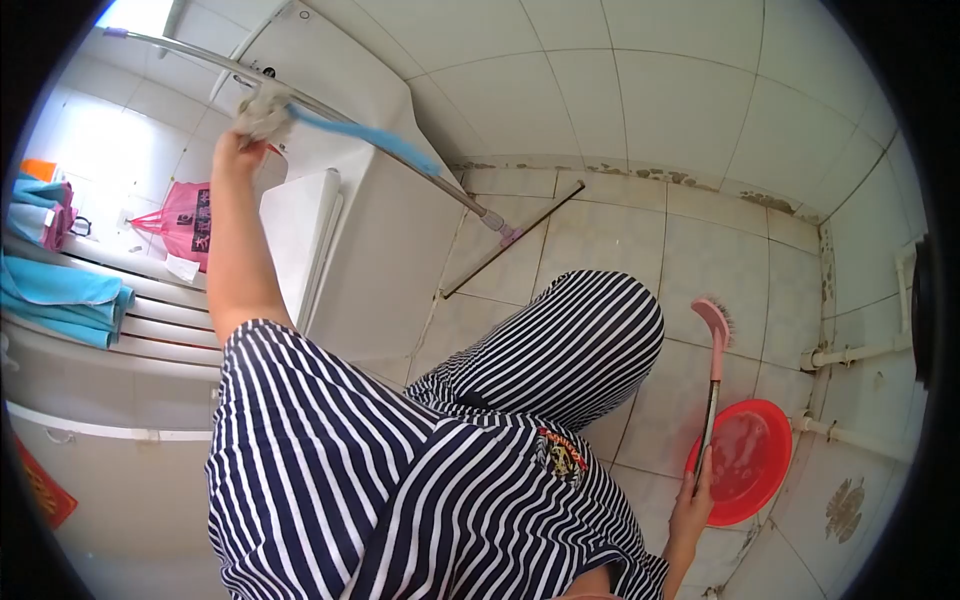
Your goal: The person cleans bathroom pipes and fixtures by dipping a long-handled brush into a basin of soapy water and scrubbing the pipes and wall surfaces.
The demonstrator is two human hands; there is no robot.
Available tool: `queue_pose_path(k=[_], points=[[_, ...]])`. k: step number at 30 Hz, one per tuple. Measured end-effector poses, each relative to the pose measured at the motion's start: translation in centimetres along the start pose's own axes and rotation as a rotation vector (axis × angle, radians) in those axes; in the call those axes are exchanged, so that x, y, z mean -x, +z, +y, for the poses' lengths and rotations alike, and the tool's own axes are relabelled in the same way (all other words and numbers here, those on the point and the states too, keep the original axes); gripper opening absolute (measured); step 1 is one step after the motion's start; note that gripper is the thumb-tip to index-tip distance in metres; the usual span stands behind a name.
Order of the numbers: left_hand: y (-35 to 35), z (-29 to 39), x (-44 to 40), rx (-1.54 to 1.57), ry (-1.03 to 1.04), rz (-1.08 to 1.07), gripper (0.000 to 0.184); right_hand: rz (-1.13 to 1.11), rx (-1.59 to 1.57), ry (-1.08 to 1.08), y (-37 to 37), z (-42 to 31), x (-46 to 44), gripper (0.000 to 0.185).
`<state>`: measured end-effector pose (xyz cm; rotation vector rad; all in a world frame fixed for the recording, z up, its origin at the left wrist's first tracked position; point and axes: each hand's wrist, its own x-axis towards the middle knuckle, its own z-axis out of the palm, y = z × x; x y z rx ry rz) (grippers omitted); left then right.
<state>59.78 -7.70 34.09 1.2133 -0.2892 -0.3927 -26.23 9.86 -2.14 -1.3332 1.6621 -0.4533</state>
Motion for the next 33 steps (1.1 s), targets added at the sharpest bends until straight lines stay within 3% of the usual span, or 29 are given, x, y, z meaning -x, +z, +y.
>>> queue_pose_path(k=[3,6,9,11,12,13,14,15,16,18,19,20,25,27,29,32,33], points=[[-8.6,1.5,-7.0,-0.137,0.049,0.214,0.030,0.048,-0.002,-0.009,0.3,0.2,0.0,0.056],[-10.5,-0.9,-7.0,-0.093,0.046,0.389,0.029,0.084,-0.051,-0.004,0.6,-0.7,0.4,0.055],[-10.7,-4.2,-8.2,-0.390,-0.217,0.024,0.032,0.087,0.016,-0.021,0.7,-0.5,0.9,0.055],[-8.6,-7.3,-9.3,-0.893,0.115,-0.098,0.035,0.081,0.059,-0.027,0.3,-1.3,1.4,0.054],[-5.7,-9.0,-8.4,-1.217,0.426,-0.115,0.037,0.149,0.039,-0.134,0.2,-0.6,1.6,0.054],[-3.3,-9.2,-7.1,-1.423,0.778,-0.034,0.039,0.138,0.044,-0.051,0.3,-0.3,1.8,0.054],[0.2,-9.6,-3.2,-1.427,1.075,0.040,0.042,0.107,0.074,0.084,0.2,-1.6,1.9,0.055],[4.7,-10.9,0.4,-1.304,1.240,-0.019,0.044,0.068,0.081,0.223,-0.1,-2.1,2.1,0.055],[8.6,-12.7,3.2,-1.147,1.256,-0.195,0.046,0.138,0.059,0.145,0.0,-1.3,1.9,0.055],[13.7,-19.1,4.8,-0.781,0.950,-0.708,0.042,0.218,0.042,0.103,0.3,-0.5,4.4,0.056],[17.2,-22.0,11.4,-0.764,0.958,-0.885,0.040,0.180,-0.058,0.232,-1.0,-0.5,5.3,0.055],[18.9,-24.4,14.1,-0.912,1.130,-1.074,0.037,0.173,-0.138,0.320,-1.3,0.0,6.7,0.054],[25.4,-35.1,30.5,-0.734,0.927,-1.722,0.034,0.227,-0.462,0.600,-1.8,2.3,14.7,0.051],[26.4,-39.4,36.0,-0.544,0.945,-1.959,0.038,0.213,-0.558,0.740,-1.1,3.4,15.0,0.051],[25.4,-44.4,41.1,-0.322,0.982,-2.159,0.034,0.138,-0.459,0.833,-0.5,4.0,13.6,0.052],[21.9,-48.4,44.8,-0.062,1.005,-2.445,0.034,0.173,-0.400,0.799,-2.0,1.3,12.3,0.052],[20.2,-49.4,45.0,-0.097,0.918,-2.540,0.033,0.197,-0.385,0.780,-2.2,0.2,12.2,0.052]])
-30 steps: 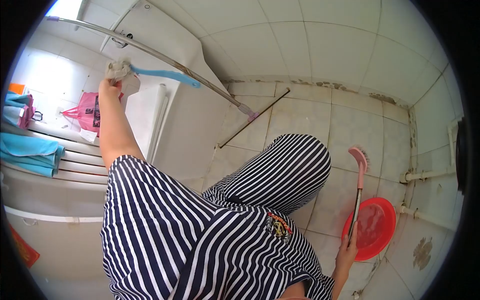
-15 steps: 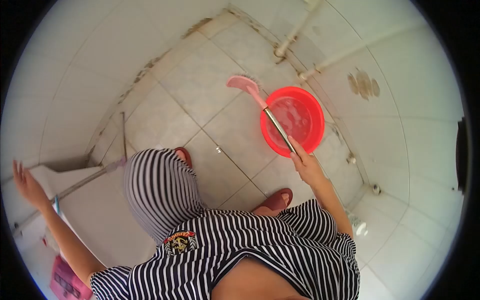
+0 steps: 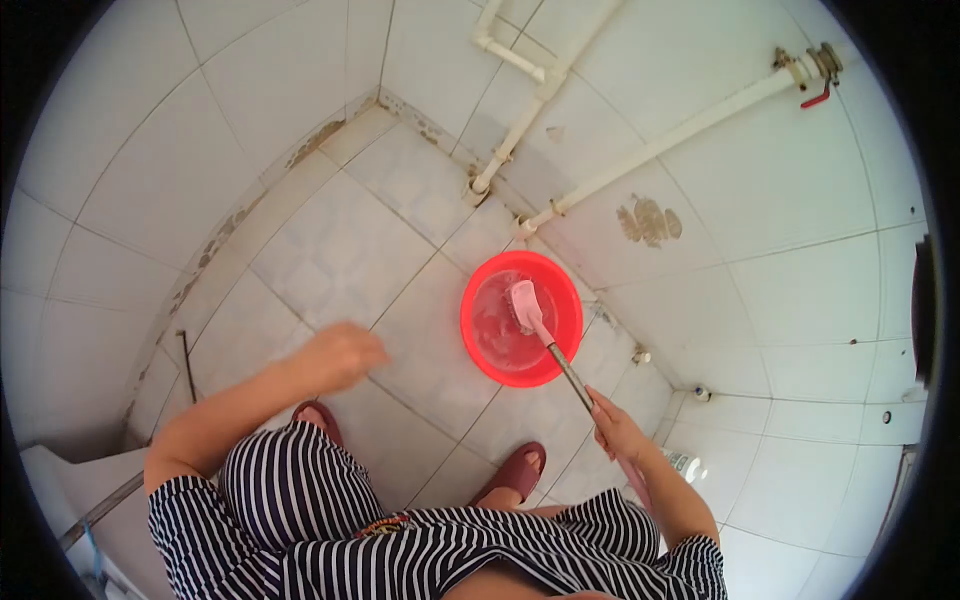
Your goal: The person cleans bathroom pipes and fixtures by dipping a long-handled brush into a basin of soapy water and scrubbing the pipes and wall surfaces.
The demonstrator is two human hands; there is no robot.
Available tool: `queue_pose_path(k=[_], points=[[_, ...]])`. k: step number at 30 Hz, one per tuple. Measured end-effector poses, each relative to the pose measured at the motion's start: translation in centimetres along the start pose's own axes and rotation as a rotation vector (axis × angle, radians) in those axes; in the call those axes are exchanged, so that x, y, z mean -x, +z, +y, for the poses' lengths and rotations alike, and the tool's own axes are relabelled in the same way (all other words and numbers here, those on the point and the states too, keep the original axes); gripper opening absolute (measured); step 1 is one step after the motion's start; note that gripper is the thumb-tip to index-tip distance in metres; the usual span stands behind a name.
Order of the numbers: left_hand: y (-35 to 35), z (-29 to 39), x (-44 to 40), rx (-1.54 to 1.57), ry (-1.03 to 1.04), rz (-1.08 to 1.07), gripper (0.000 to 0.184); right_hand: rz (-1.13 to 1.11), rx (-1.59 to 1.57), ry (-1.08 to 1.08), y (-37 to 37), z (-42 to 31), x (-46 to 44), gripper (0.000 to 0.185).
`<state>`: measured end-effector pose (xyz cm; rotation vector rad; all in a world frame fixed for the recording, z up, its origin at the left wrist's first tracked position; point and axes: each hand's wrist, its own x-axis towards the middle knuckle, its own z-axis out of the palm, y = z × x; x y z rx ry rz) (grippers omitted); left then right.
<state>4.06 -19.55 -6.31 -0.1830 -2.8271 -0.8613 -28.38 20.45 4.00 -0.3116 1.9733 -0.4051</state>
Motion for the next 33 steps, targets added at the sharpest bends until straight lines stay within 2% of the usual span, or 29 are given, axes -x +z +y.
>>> queue_pose_path(k=[2,4,6,7,8,9,10,12,14,16,18,20,22,24,26,28,30,33], points=[[3.4,0.2,1.6,0.147,-0.064,-0.105,0.030,0.119,0.118,0.028,1.1,-0.4,0.5,0.052],[6.0,1.2,2.7,0.232,-0.085,-0.138,0.029,0.098,0.333,0.105,1.1,0.2,0.0,0.052],[7.8,1.6,3.0,0.334,-0.033,0.040,0.026,0.146,0.305,0.087,1.2,-0.9,1.0,0.052],[8.2,1.8,3.0,0.342,-0.020,0.057,0.026,0.170,0.282,0.070,1.2,-1.5,1.5,0.052],[8.5,2.1,3.0,0.455,-0.133,0.032,0.025,0.186,0.294,0.080,1.0,-1.7,1.7,0.052],[8.8,2.2,2.6,0.570,-0.245,0.004,0.025,0.259,0.411,-0.038,0.8,-1.8,1.7,0.052],[9.1,1.7,2.3,0.582,-0.230,0.015,0.025,0.327,0.526,-0.156,0.7,-2.0,1.8,0.053],[9.4,0.4,2.3,0.388,-0.090,-0.005,0.024,0.346,0.497,-0.149,0.7,-6.1,2.5,0.053],[8.7,-0.3,1.5,0.369,-0.078,-0.018,0.024,0.358,0.458,-0.150,0.4,-11.4,3.2,0.054],[8.3,-0.5,0.8,0.353,-0.068,-0.027,0.024,0.525,0.459,-0.288,-0.1,-16.6,3.8,0.055],[7.9,-0.2,0.1,0.402,-0.069,0.095,0.024,0.697,0.583,-0.539,-2.8,-19.9,3.7,0.055],[7.9,0.0,0.0,0.412,-0.053,0.128,0.024,0.953,0.958,-0.869,-6.0,-24.7,4.4,0.052],[8.2,-0.1,0.1,0.427,-0.038,0.156,0.025,1.127,1.285,-0.516,-8.3,-30.3,7.2,0.049],[8.8,-0.4,0.0,0.444,-0.005,0.127,0.026,1.298,1.599,-0.282,-8.4,-36.3,9.9,0.047],[9.4,-0.4,-0.6,0.496,0.006,0.134,0.026,1.506,1.918,-0.512,-11.1,-40.1,11.4,0.052],[9.5,-0.5,-1.2,0.542,0.022,0.129,0.027,1.480,2.079,-0.624,-10.0,-44.6,13.7,0.055],[9.2,-0.2,-1.9,0.567,0.053,0.093,0.028,1.459,2.114,-0.326,-6.0,-48.1,15.5,0.055],[9.4,-0.2,-2.2,0.566,0.110,0.124,0.028,1.509,2.186,-0.205,-1.6,-51.4,17.2,0.054]])
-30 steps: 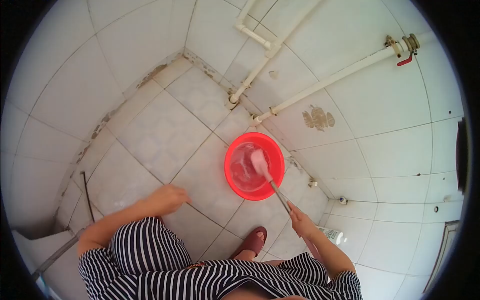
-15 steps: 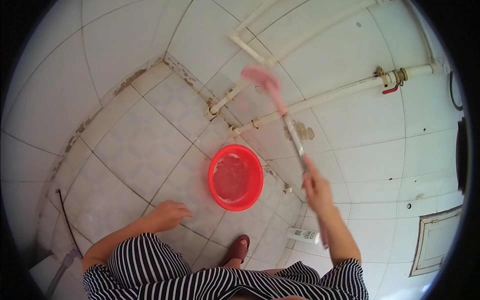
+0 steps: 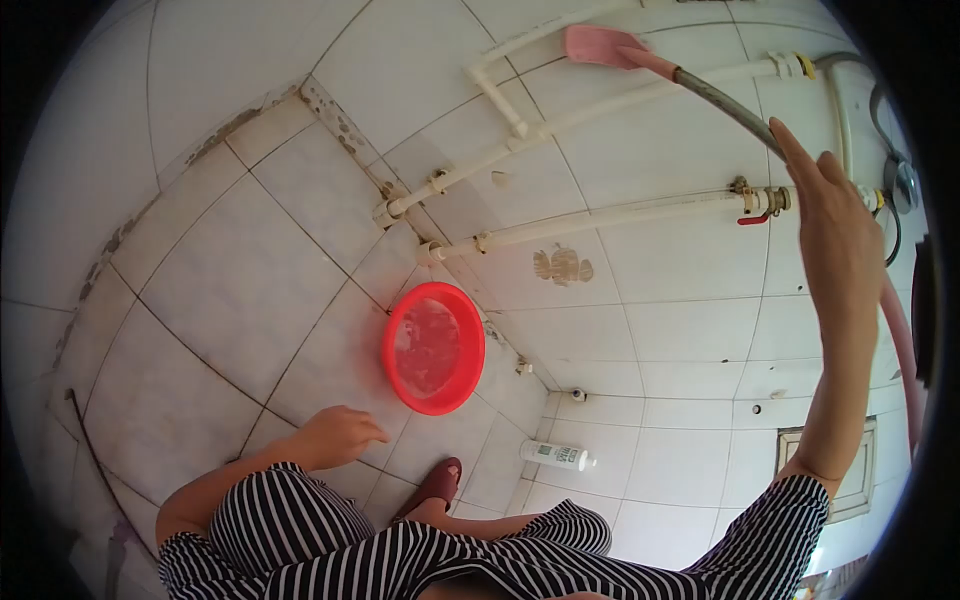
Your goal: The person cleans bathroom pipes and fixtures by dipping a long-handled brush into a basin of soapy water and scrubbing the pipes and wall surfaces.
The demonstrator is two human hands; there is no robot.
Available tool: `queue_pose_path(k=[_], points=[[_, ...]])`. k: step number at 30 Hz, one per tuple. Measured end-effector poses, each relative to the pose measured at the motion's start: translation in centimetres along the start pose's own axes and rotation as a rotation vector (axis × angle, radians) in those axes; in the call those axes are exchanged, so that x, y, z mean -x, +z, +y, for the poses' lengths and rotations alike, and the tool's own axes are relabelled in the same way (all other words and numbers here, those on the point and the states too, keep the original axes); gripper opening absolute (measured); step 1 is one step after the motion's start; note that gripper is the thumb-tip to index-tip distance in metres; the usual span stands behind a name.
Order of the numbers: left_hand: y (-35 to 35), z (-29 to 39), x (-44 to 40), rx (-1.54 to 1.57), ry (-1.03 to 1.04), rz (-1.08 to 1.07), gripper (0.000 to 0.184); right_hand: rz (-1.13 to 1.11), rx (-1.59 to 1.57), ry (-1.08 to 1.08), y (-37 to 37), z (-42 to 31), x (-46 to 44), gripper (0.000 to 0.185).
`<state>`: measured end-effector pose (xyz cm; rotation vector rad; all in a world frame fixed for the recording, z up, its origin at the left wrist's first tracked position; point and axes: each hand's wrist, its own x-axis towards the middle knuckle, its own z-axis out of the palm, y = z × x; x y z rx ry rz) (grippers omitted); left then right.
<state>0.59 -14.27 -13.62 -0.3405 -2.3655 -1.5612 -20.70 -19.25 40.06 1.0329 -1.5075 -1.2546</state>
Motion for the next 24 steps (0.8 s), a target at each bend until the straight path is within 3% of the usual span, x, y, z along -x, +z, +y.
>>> queue_pose_path(k=[3,6,7,9,11,14,17,21,23,24], points=[[-0.2,-0.4,0.6,-0.025,0.031,-0.055,0.028,-0.144,-0.006,0.010,-2.6,-1.6,-1.6,0.054],[0.4,-0.9,1.1,0.000,0.026,-0.060,0.027,0.000,-0.041,-0.330,0.1,-5.9,-3.8,0.051],[0.2,-0.5,1.1,0.007,0.031,-0.062,0.027,-0.085,0.010,-0.303,-1.1,-7.9,-4.2,0.049],[-0.6,0.3,0.9,0.105,-0.112,-0.078,0.028,0.057,0.041,-0.408,-1.3,-5.9,-5.0,0.048],[-0.3,0.4,1.1,0.215,-0.183,-0.030,0.028,-0.065,0.020,-0.329,-4.0,-3.6,-5.5,0.045],[-0.5,0.6,0.7,0.304,-0.261,0.020,0.029,-0.044,0.064,-0.202,-6.1,-2.3,-4.6,0.047],[-0.9,0.8,-0.2,0.295,-0.255,0.034,0.030,-0.035,0.131,-0.339,-4.7,-4.6,-5.0,0.048],[-1.4,2.0,-0.2,0.322,-0.251,0.018,0.030,0.026,0.129,-0.494,-4.5,-9.3,-5.9,0.027],[-0.8,1.7,0.5,0.338,-0.277,0.023,0.030,-0.012,0.183,-0.519,-4.8,-6.7,-6.9,0.056],[-0.4,1.7,0.7,0.358,-0.300,0.032,0.029,0.053,0.142,-0.514,-5.6,-4.8,-6.8,0.052]])
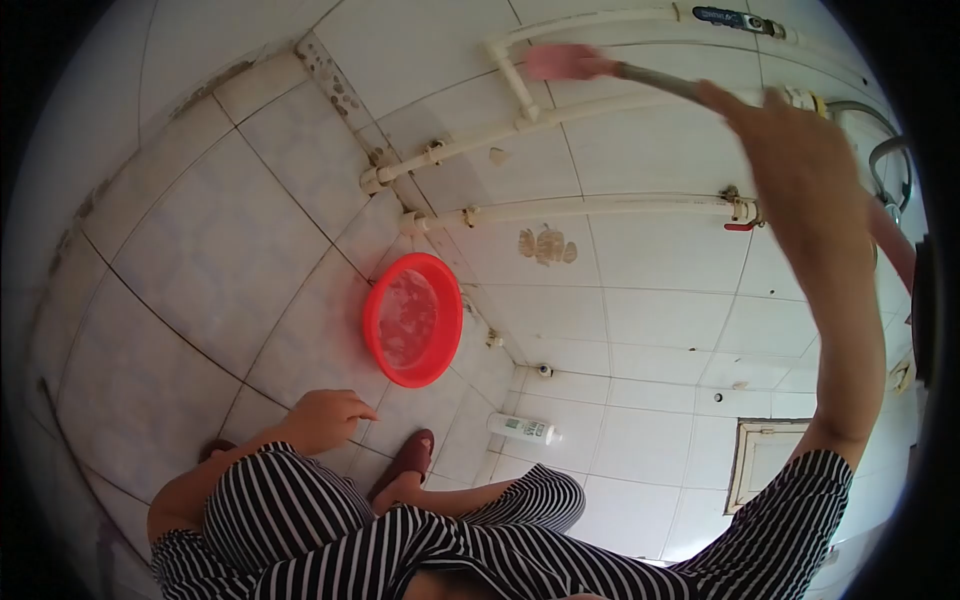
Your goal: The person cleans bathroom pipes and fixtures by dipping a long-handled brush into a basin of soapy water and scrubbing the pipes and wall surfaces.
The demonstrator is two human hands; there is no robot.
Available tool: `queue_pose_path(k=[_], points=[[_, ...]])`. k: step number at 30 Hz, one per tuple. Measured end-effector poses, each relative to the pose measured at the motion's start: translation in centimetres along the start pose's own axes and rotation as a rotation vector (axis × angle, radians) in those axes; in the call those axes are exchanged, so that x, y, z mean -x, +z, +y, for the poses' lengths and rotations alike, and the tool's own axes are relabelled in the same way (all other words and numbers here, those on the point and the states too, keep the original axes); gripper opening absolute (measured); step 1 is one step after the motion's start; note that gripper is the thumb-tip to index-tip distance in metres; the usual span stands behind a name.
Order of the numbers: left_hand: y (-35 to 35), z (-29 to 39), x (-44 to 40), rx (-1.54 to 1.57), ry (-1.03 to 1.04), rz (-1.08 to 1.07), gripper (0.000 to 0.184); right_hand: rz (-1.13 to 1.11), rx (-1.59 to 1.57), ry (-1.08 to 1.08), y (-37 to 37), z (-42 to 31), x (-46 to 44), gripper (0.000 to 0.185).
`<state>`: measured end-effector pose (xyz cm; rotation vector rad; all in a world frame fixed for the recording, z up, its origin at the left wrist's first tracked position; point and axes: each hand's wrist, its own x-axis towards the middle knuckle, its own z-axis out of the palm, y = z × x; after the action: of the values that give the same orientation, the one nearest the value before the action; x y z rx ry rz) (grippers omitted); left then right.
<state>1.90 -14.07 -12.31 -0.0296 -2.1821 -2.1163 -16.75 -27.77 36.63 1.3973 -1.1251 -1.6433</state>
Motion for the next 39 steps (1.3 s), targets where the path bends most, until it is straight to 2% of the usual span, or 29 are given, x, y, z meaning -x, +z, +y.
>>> queue_pose_path(k=[4,9,14,17,19,21,22,23,24,27,31,33,34,39], points=[[-0.8,-0.2,0.0,-0.031,-0.025,-0.003,0.028,-0.047,0.162,0.105,-2.0,0.5,0.8,0.047],[-1.0,0.4,-0.3,-0.046,0.030,0.074,0.029,-0.109,0.060,-0.102,1.1,-6.7,-4.0,0.046],[-0.4,-0.4,0.0,-0.027,-0.029,0.035,0.029,0.006,-0.046,-0.098,-0.5,-1.9,-2.4,0.057],[-0.5,-0.6,-0.4,-0.045,-0.033,0.040,0.028,-0.116,0.057,-0.037,-0.5,-4.3,-2.8,0.056],[-0.4,-0.7,-0.3,-0.060,-0.004,0.061,0.026,-0.056,-0.030,-0.071,0.6,-5.4,-4.1,0.054],[-0.8,-0.4,-0.3,-0.063,-0.004,0.077,0.026,-0.118,0.039,-0.071,0.5,-6.4,-5.6,0.052],[-0.6,-0.6,-0.2,-0.061,-0.008,0.073,0.026,-0.093,0.023,-0.094,1.1,-5.3,-5.7,0.051],[-0.4,-0.9,0.1,-0.033,-0.050,0.065,0.028,0.060,-0.075,-0.125,2.9,-3.0,-5.1,0.044],[-0.4,-1.1,0.0,-0.006,-0.088,0.062,0.031,0.060,-0.111,-0.131,3.2,-0.6,-4.2,0.040],[-0.1,-1.0,-0.1,0.023,-0.120,0.063,0.029,0.023,-0.168,-0.109,2.0,0.2,-3.0,0.034],[-0.5,-0.3,-0.6,-0.031,-0.050,0.054,0.029,0.010,-0.132,-0.082,3.9,-4.0,-5.1,0.033],[-1.4,0.3,-0.6,-0.050,-0.038,0.057,0.028,-0.077,-0.061,-0.063,3.0,-4.5,-5.8,0.035],[-1.3,0.3,-0.2,-0.052,-0.044,0.055,0.028,0.004,-0.139,-0.116,3.6,-3.0,-5.6,0.034],[-0.5,-0.6,0.0,0.022,-0.152,0.079,0.028,-0.037,-0.152,-0.016,3.3,3.7,-2.3,0.035]])
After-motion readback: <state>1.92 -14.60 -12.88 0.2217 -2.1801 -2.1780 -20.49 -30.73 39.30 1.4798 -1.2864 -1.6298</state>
